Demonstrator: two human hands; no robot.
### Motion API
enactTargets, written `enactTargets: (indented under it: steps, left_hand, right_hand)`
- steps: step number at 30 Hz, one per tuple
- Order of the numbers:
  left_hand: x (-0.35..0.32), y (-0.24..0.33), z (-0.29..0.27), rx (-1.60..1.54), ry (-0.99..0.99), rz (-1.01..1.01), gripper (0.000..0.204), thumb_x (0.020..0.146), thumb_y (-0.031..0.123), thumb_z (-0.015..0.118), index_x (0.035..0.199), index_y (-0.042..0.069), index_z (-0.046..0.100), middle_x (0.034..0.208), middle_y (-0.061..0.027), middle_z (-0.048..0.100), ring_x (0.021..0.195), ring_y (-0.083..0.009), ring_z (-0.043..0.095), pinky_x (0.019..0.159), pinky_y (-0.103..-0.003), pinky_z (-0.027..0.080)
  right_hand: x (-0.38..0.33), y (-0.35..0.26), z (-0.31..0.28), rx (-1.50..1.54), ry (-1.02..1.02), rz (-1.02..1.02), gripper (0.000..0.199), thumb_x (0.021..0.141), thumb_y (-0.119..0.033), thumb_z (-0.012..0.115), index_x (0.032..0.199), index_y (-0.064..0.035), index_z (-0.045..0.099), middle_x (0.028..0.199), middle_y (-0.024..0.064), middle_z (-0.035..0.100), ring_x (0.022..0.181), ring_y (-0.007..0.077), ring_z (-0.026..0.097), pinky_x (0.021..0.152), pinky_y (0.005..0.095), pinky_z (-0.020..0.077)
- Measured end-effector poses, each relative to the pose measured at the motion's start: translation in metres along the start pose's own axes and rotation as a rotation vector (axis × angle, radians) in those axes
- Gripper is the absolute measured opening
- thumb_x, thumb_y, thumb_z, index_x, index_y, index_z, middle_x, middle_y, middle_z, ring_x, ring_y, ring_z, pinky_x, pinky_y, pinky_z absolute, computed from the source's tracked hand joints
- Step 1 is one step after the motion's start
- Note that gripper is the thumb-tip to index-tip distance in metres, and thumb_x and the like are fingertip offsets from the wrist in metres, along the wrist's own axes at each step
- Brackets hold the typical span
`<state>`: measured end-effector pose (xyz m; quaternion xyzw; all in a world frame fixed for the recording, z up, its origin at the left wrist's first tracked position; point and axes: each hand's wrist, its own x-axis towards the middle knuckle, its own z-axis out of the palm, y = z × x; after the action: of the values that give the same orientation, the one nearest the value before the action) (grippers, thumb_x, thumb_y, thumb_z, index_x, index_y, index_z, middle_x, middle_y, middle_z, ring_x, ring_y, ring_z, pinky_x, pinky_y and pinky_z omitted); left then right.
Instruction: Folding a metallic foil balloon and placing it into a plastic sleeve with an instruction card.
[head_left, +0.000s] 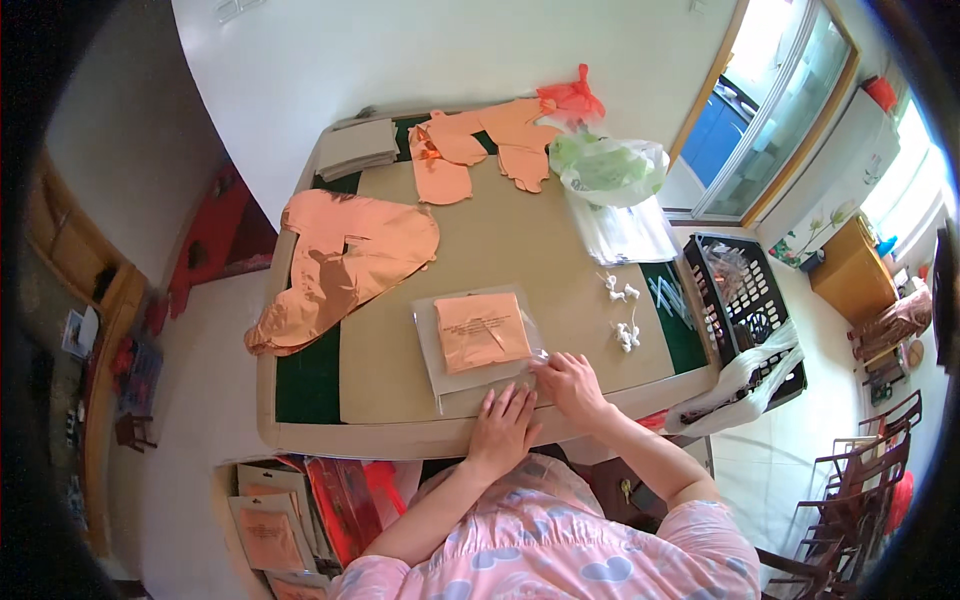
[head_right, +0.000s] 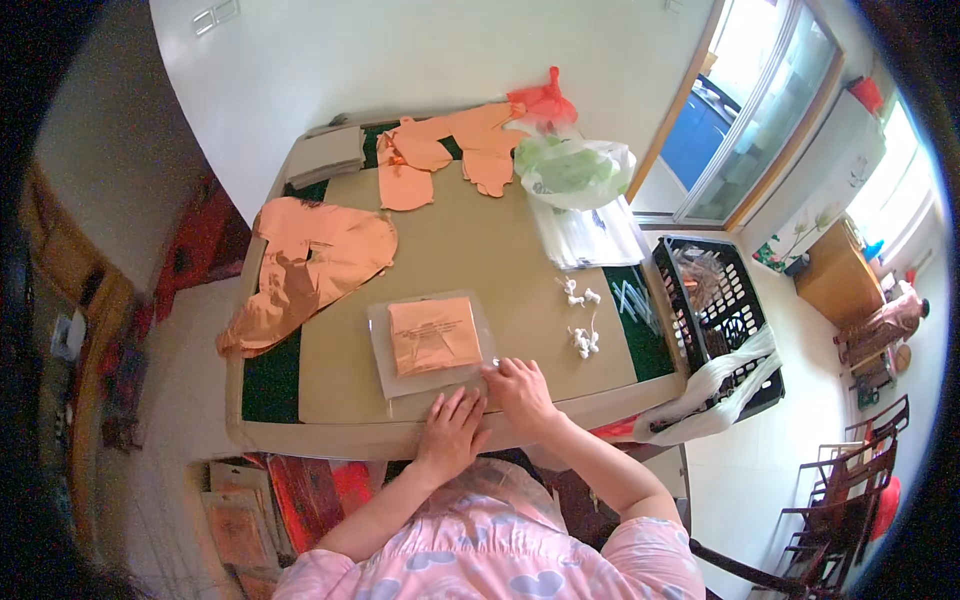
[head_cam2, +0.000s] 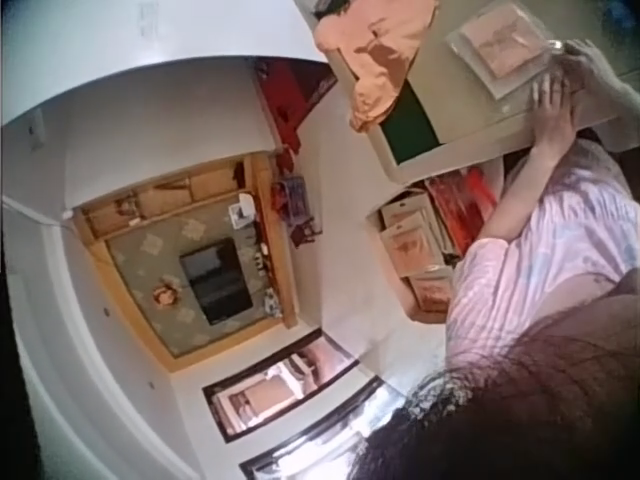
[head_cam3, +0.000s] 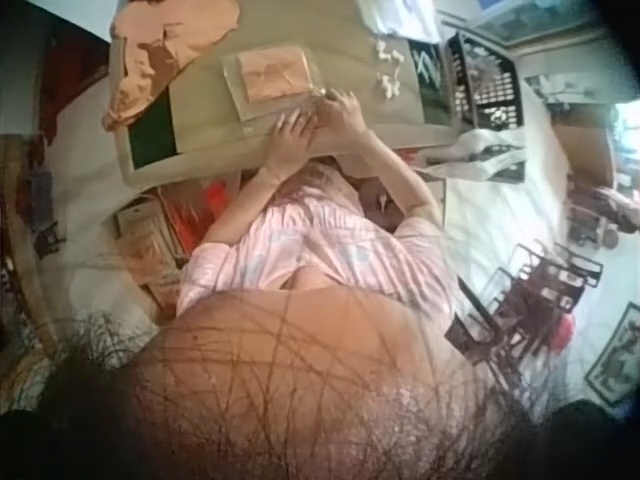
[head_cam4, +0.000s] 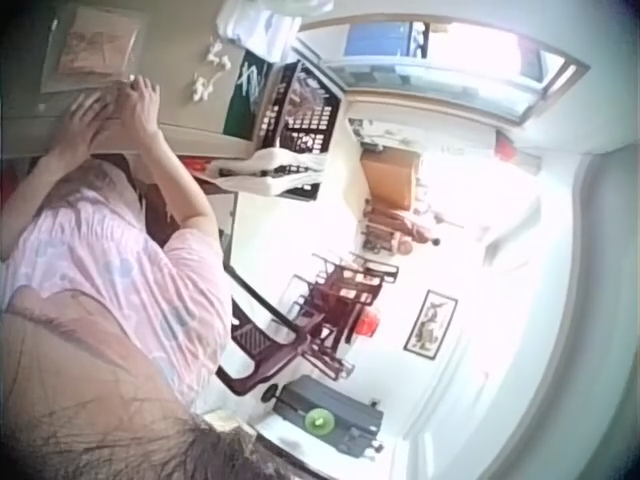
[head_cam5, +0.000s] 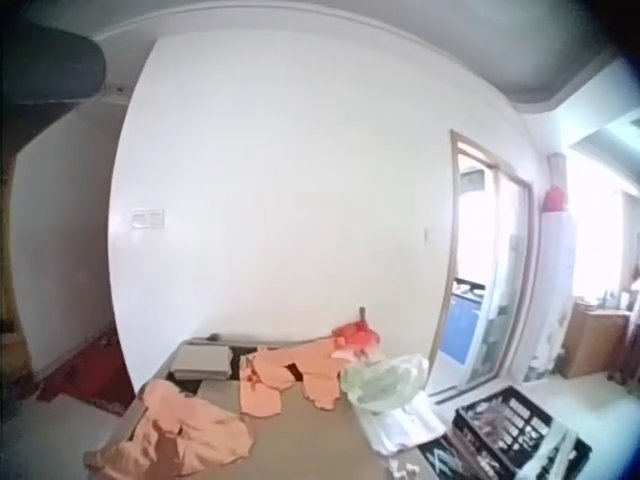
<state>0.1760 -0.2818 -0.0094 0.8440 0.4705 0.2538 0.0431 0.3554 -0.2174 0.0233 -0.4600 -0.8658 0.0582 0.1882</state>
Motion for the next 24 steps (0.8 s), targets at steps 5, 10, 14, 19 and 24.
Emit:
enactTargets:
  steps: [5,10,14,19,24]
  left_hand:
    - [0.002,0.0,-0.002,-0.027,-0.015,-0.008,0.048,0.091,0.033,0.057,0.129,0.003,0.053,0.136,-0.0123,0.05,0.128,-0.0302,0.045,0.108,-0.051,0.032]
    - [-0.011,-0.018,0.003,-0.225,0.043,-0.019,0.047,0.088,0.024,0.063,0.129,0.006,0.052,0.137,-0.0127,0.048,0.129,-0.0308,0.044,0.108,-0.051,0.034]
    - [0.018,-0.055,-0.054,-0.09,0.172,-0.143,0.043,0.089,0.024,0.062,0.129,0.011,0.055,0.143,-0.0134,0.045,0.133,-0.0334,0.04,0.107,-0.053,0.034]
    - [0.018,-0.109,-0.032,-0.025,-0.014,-0.152,0.04,0.096,0.027,0.052,0.134,0.012,0.053,0.143,-0.0122,0.046,0.133,-0.0311,0.041,0.107,-0.056,0.03]
    - [0.016,-0.112,-0.029,-0.14,0.026,-0.231,0.042,0.097,0.024,0.049,0.138,0.014,0.049,0.143,-0.0125,0.046,0.134,-0.0306,0.041,0.108,-0.055,0.029]
  right_hand:
    - [-0.004,-0.007,0.001,0.069,0.047,-0.064,0.031,0.076,-0.015,0.063,0.107,-0.0095,0.062,0.089,0.0068,0.054,0.09,0.0258,0.055,0.077,0.039,0.0404]
    - [0.014,-0.025,-0.002,0.076,0.054,-0.174,0.026,0.079,-0.015,0.062,0.105,-0.0114,0.063,0.089,0.0048,0.054,0.089,0.0234,0.055,0.076,0.0374,0.0404]
    - [0.0,-0.023,0.011,0.04,0.026,-0.123,0.04,0.079,-0.014,0.061,0.119,-0.0125,0.062,0.088,0.0037,0.054,0.087,0.0203,0.055,0.077,0.0366,0.0403]
    - [0.003,-0.036,0.023,0.0,0.046,-0.037,0.051,0.077,-0.007,0.061,0.127,-0.0152,0.059,0.083,0.0024,0.054,0.08,0.019,0.056,0.074,0.035,0.0408]
    - [0.003,-0.044,0.016,0.027,0.002,-0.121,0.058,0.077,-0.007,0.059,0.134,-0.0141,0.054,0.082,0.0031,0.055,0.08,0.0194,0.057,0.077,0.0358,0.0407]
